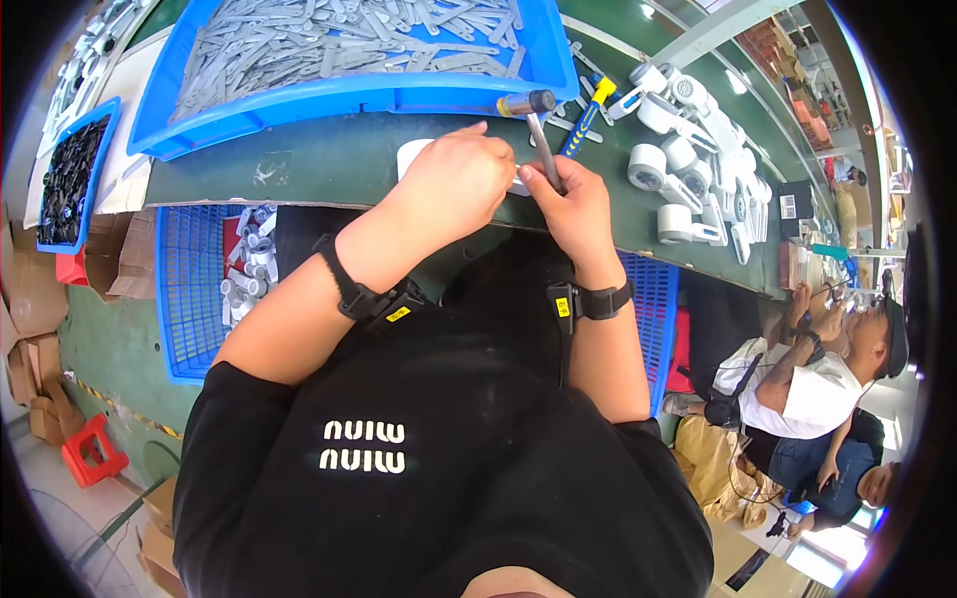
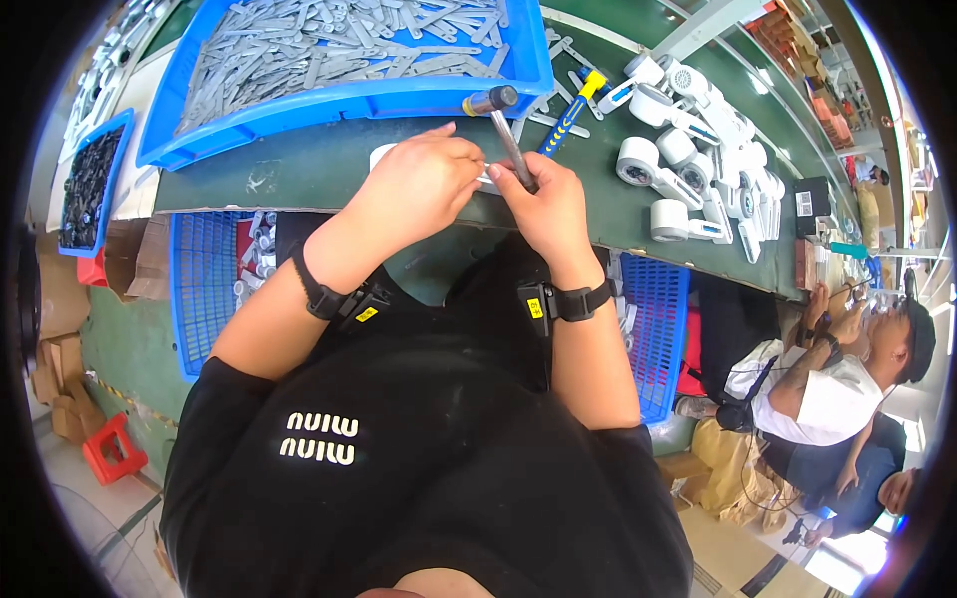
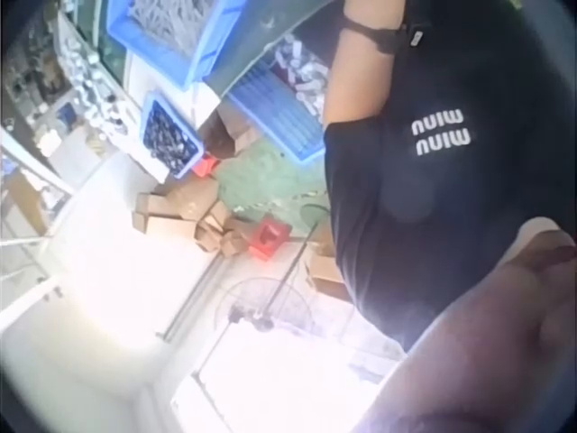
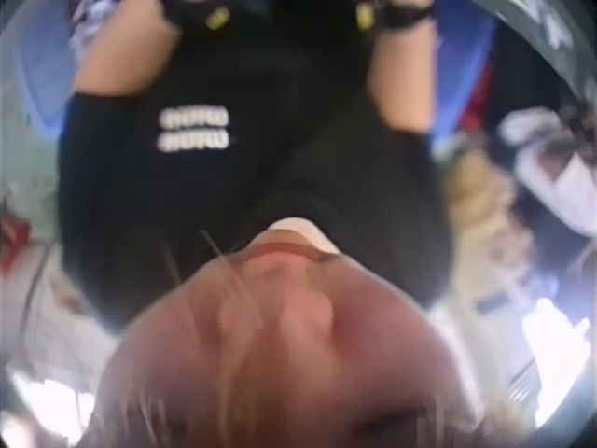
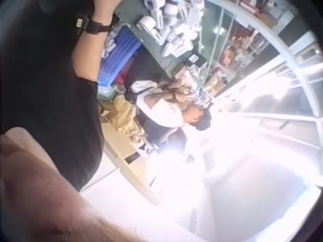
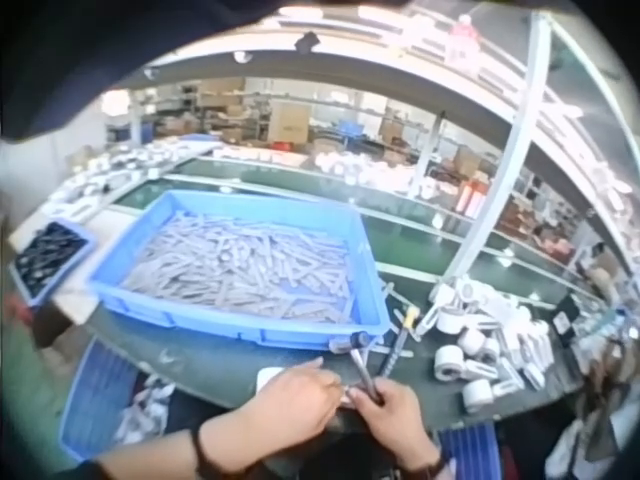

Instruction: Assemble white plastic components by inserting metal pins and securing them with a small hammer.

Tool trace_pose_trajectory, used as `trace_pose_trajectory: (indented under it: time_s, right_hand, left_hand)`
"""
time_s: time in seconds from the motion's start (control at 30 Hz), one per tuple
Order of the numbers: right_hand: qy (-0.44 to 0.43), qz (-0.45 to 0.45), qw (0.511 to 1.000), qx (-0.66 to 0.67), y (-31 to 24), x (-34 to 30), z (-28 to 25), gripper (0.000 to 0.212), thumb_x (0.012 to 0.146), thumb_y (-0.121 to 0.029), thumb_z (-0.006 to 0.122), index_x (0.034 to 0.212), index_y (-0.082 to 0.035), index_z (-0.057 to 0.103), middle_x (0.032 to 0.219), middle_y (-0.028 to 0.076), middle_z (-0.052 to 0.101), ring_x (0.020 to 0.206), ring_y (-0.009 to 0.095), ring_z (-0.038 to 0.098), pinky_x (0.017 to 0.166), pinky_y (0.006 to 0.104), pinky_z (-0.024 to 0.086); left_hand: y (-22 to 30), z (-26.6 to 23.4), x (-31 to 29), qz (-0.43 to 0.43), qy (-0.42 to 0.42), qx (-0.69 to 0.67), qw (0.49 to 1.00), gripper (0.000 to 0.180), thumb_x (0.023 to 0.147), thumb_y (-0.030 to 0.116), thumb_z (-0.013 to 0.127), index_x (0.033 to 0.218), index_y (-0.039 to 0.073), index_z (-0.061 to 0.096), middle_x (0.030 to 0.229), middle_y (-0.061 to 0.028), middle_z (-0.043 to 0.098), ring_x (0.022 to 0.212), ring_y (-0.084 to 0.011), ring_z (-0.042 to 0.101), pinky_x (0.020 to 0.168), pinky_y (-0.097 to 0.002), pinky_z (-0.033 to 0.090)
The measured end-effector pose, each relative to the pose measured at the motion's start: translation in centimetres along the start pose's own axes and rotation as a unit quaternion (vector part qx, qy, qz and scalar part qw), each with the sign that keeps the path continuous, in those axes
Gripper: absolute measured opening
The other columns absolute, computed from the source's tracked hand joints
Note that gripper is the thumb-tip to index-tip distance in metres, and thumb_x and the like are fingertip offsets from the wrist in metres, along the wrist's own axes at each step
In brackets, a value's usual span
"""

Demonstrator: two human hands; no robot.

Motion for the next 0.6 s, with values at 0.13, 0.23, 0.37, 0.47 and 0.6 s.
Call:
trace_pose_trajectory:
  time_s: [0.13,0.23,0.37,0.47,0.6]
  right_hand:
    - [-0.005,0.0,1.0,0.01,-0.1,-0.1,0.0,0.026,0.101,-0.027,0.082,0.1,-0.001,0.081,0.066,-0.001,0.054,0.064,0.009,0.046,0.059,0.0319,0.04]
    - [0.009,0.013,1.0,0.005,0.2,-0.5,-0.1,0.025,0.101,-0.027,0.082,0.102,-0.002,0.081,0.066,-0.003,0.054,0.065,0.008,0.046,0.06,0.0302,0.04]
    - [-0.019,0.039,0.991,0.124,-1.2,-2.9,-1.8,0.028,0.108,-0.015,0.071,0.133,-0.004,0.076,0.076,-0.003,0.063,0.063,0.005,0.05,0.059,0.0262,0.043]
    - [-0.042,-0.037,0.995,0.08,-1.5,-5.7,-4.6,0.047,0.112,-0.004,0.057,0.159,-0.007,0.061,0.085,0.001,0.07,0.059,0.004,0.053,0.055,0.0239,0.045]
    - [0.053,-0.086,0.991,0.087,-1.3,-9.2,-5.1,0.049,0.109,0.001,0.058,0.158,-0.002,0.061,0.086,0.003,0.07,0.063,0.008,0.057,0.06,0.0258,0.048]
  left_hand:
    - [-0.1,0.5,-0.4,0.006,0.022,-0.012,1.0,0.011,0.089,0.008,0.079,0.097,0.0,0.079,0.106,-0.012,0.078,0.101,-0.0326,0.077,0.105,-0.0441,0.061]
    - [0.1,0.7,-0.5,0.002,0.04,-0.005,0.999,0.01,0.089,0.009,0.08,0.095,0.001,0.079,0.103,-0.011,0.078,0.098,-0.0321,0.076,0.092,-0.042,0.063]
    - [0.1,0.6,-0.7,-0.018,0.055,-0.024,0.998,0.01,0.088,0.009,0.08,0.093,0.001,0.079,0.101,-0.0092,0.077,0.093,-0.0308,0.075,0.078,-0.0424,0.062]
    - [0.1,0.6,-0.7,-0.027,0.058,-0.013,0.998,0.008,0.088,0.009,0.08,0.092,0.002,0.078,0.099,-0.0078,0.076,0.093,-0.0298,0.075,0.077,-0.0416,0.062]
    - [0.2,0.4,-0.7,-0.019,0.064,-0.018,0.998,0.007,0.088,0.008,0.08,0.09,0.002,0.077,0.097,-0.0068,0.075,0.092,-0.0288,0.075,0.076,-0.0411,0.062]
Point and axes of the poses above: each hand's wrist, its own x-axis towards the middle knuckle, its own z-axis out of the palm, y = z × x, the point moved 1 cm from there along x, towards the middle knuckle
